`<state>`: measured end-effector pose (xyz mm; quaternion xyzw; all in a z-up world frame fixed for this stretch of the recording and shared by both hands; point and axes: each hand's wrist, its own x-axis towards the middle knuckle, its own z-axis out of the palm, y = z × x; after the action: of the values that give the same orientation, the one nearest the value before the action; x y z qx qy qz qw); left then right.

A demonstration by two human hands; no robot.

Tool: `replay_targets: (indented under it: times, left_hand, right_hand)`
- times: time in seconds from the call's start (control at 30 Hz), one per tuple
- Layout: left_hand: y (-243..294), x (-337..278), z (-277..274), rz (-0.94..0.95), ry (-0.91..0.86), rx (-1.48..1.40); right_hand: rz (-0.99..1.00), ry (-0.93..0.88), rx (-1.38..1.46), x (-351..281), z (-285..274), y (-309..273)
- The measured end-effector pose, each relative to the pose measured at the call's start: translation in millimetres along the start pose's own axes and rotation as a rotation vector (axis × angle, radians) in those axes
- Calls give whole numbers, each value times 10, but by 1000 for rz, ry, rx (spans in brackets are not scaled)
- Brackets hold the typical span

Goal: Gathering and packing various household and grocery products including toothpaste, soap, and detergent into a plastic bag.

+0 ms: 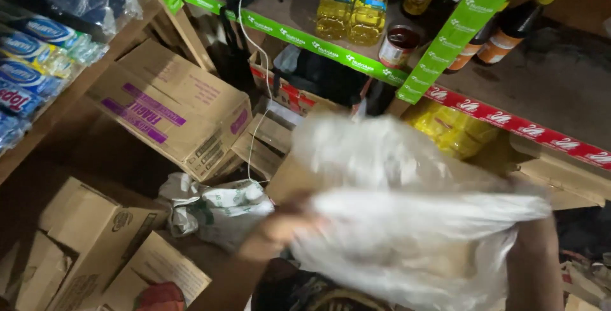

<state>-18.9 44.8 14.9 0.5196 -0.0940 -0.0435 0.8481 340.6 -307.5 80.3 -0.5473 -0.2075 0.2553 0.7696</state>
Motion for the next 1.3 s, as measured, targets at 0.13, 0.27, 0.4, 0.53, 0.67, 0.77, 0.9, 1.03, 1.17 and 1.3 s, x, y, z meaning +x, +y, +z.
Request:
replay_targets:
  times: [0.13,0.27,0.4,0.53,0.67,0.77,0.9,1.03,1.17,1.3]
  left_hand:
    - [247,-164,-222,659,107,336]
    - [884,-127,199,395,315,153]
    - [1340,241,909,82,295,510]
    - [974,287,1021,-234,496,1268]
    - [-81,131,219,-82,724,1249]
    - [-1086,-269,-318,342,1080,84]
    - [-349,-409,64,648,1020,51]
    - [-340,-807,1,421,993,226]
    - [463,-571,688,188,1005,1058]
    - [314,-419,953,-93,943,1446]
  right_hand:
    - [-35,-118,-397,-269,804,-267]
    - [-85,-169,-722,-313,802,-319]
    - [-123,271,-888,-214,-79,-195]
    - [-27,126,-1029,-832,-412,67]
    - [59,-28,-1161,-1613,-33,254]
    - [134,-158,-1252,-1724,388,349]
    - [242,-313,-1380,-1336,462,396]
    - [285,-24,-1297,-1208,53,847]
    - [195,262,-706,-1185,-421,886]
    - [162,309,-146,-1217,-315,981]
